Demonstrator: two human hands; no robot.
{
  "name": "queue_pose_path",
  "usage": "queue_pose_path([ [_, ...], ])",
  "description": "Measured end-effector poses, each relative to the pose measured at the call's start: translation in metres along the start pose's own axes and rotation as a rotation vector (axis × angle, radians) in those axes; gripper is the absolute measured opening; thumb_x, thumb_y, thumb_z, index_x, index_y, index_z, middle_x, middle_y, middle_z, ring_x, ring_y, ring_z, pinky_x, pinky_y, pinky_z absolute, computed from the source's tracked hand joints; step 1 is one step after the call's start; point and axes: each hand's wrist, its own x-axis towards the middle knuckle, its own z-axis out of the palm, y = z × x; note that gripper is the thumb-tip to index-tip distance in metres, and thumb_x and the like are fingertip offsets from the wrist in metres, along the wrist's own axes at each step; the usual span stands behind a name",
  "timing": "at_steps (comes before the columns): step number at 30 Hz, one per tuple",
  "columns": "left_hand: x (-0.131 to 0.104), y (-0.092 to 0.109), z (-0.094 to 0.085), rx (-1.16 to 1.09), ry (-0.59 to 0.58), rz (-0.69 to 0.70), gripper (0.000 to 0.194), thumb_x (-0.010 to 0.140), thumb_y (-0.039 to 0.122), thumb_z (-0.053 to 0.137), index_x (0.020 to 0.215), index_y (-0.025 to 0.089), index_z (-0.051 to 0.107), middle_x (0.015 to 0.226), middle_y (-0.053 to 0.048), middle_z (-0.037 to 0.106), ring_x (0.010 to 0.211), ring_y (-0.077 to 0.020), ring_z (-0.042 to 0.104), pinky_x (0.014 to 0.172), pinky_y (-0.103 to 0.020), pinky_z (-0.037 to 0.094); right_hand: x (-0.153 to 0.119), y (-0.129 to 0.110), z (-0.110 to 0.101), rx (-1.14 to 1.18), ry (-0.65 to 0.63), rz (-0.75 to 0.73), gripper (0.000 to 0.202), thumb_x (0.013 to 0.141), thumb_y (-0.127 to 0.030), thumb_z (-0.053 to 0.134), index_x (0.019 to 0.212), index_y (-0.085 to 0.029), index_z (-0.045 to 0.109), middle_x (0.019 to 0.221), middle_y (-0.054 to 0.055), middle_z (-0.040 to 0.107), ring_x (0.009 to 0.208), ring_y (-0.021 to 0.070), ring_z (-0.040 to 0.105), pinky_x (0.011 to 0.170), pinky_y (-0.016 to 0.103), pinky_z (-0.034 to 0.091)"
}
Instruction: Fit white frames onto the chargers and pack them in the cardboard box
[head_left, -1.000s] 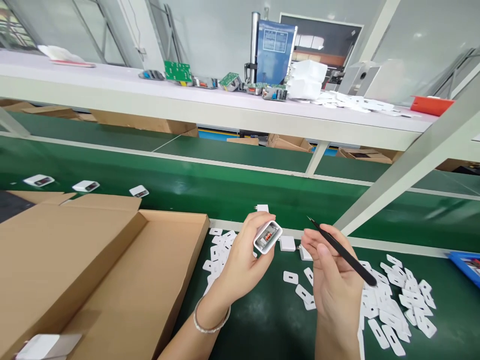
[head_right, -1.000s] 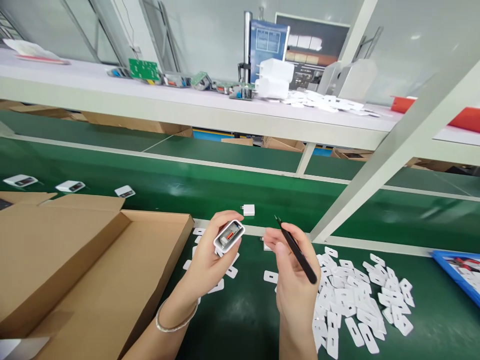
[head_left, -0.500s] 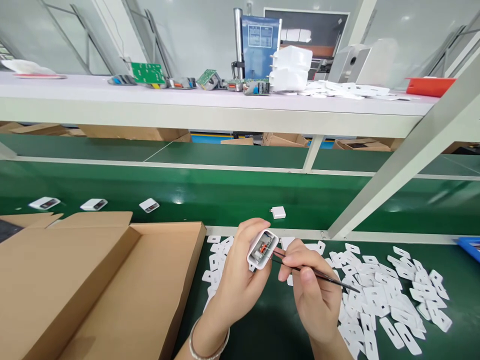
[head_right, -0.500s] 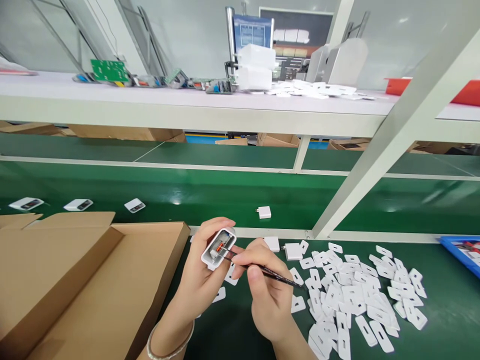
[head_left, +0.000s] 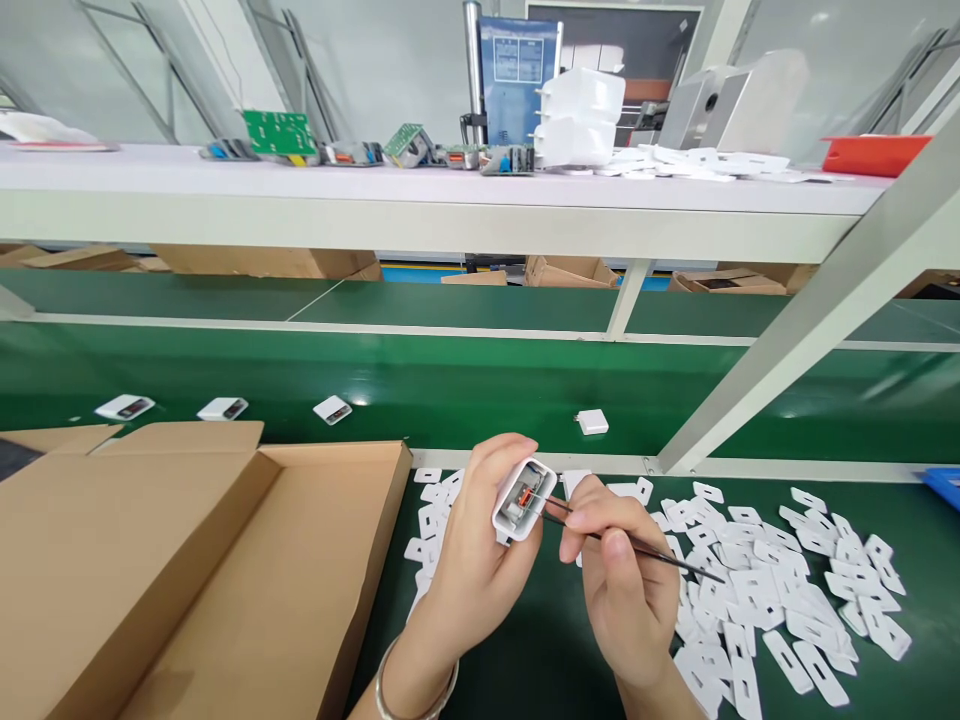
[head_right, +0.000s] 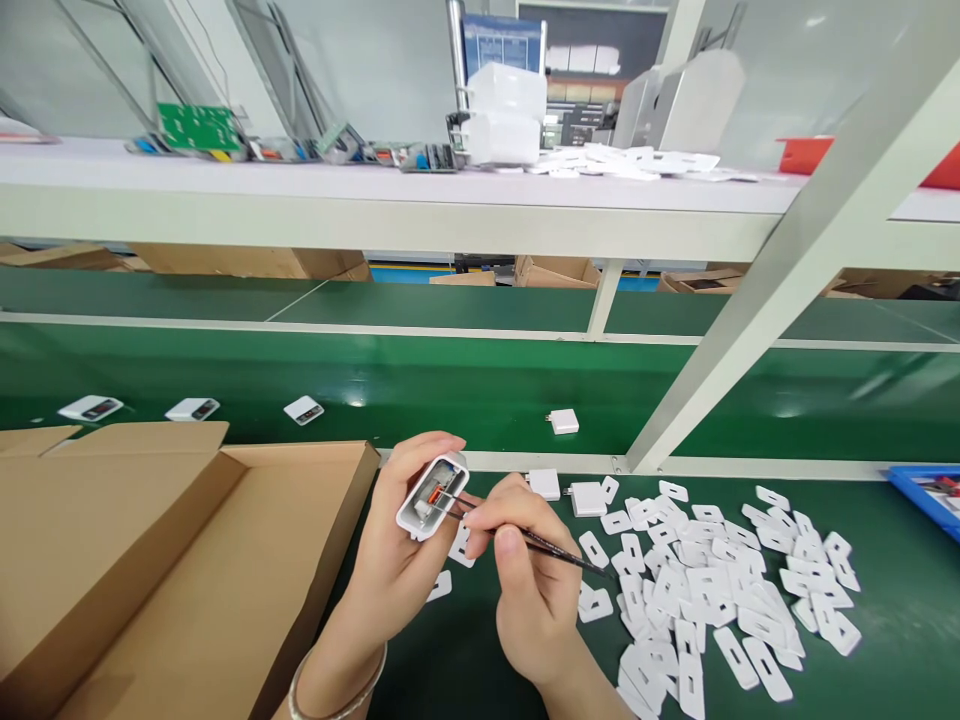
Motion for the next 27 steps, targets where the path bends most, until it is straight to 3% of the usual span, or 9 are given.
queue_pose_path([
  [4, 0.0014, 0.0001, -0.0002, -0.013, -0.010, 0.004, 0.057, 0.097, 0.005, 0.049, 0.146, 0.032, 0.047, 0.146, -0.012, 0.046, 0.102, -0.0196, 0.070, 0.079, -0.036, 0.066, -0.0011, 0.0011, 0.0013, 0.014, -0.005, 0.014, 0.030, 0.109, -0.029, 0.046, 0.108, -0.028, 0.076, 0.072, 0.002, 0.060, 0.075, 0.0187, 0.053, 0.081, 0.040, 0.055],
  [11, 0.0027, 0.0038, -0.0009, 0.083, 0.032, 0.062, 0.051, 0.097, 0.007, 0.052, 0.143, 0.029, 0.049, 0.138, -0.011, 0.053, 0.123, -0.0253, 0.061, 0.093, -0.040, 0.063, 0.0002, 0.0029, 0.0027, -0.002, 0.043, -0.020, 0.029, 0.110, -0.032, 0.047, 0.108, -0.028, 0.076, 0.070, 0.001, 0.061, 0.074, 0.0184, 0.054, 0.081, 0.038, 0.054],
  [17, 0.0021, 0.0031, 0.0002, 0.036, 0.007, 0.049, 0.054, 0.097, 0.005, 0.049, 0.145, 0.031, 0.047, 0.142, -0.012, 0.051, 0.113, -0.0231, 0.069, 0.086, -0.039, 0.064, -0.0007, 0.0020, 0.0030, 0.006, 0.038, -0.008, 0.030, 0.109, -0.031, 0.047, 0.108, -0.028, 0.077, 0.069, 0.001, 0.060, 0.073, 0.0188, 0.054, 0.082, 0.042, 0.057],
  [22, 0.0021, 0.0021, -0.0001, 0.059, 0.015, 0.061, 0.052, 0.097, 0.006, 0.051, 0.143, 0.031, 0.048, 0.135, -0.011, 0.056, 0.125, -0.0280, 0.064, 0.097, -0.047, 0.061, -0.0006, 0.0026, 0.0032, 0.030, 0.026, 0.007, 0.031, 0.109, -0.031, 0.047, 0.107, -0.028, 0.077, 0.069, 0.002, 0.060, 0.074, 0.0191, 0.054, 0.083, 0.043, 0.059],
  [27, 0.0004, 0.0020, 0.0004, -0.020, -0.009, 0.008, 0.053, 0.099, 0.007, 0.049, 0.146, 0.033, 0.046, 0.147, -0.013, 0.045, 0.112, -0.0229, 0.069, 0.085, -0.040, 0.065, -0.0003, 0.0035, 0.0037, 0.037, 0.047, -0.002, 0.030, 0.109, -0.032, 0.047, 0.108, -0.028, 0.077, 0.067, 0.001, 0.059, 0.075, 0.0192, 0.054, 0.082, 0.042, 0.058],
])
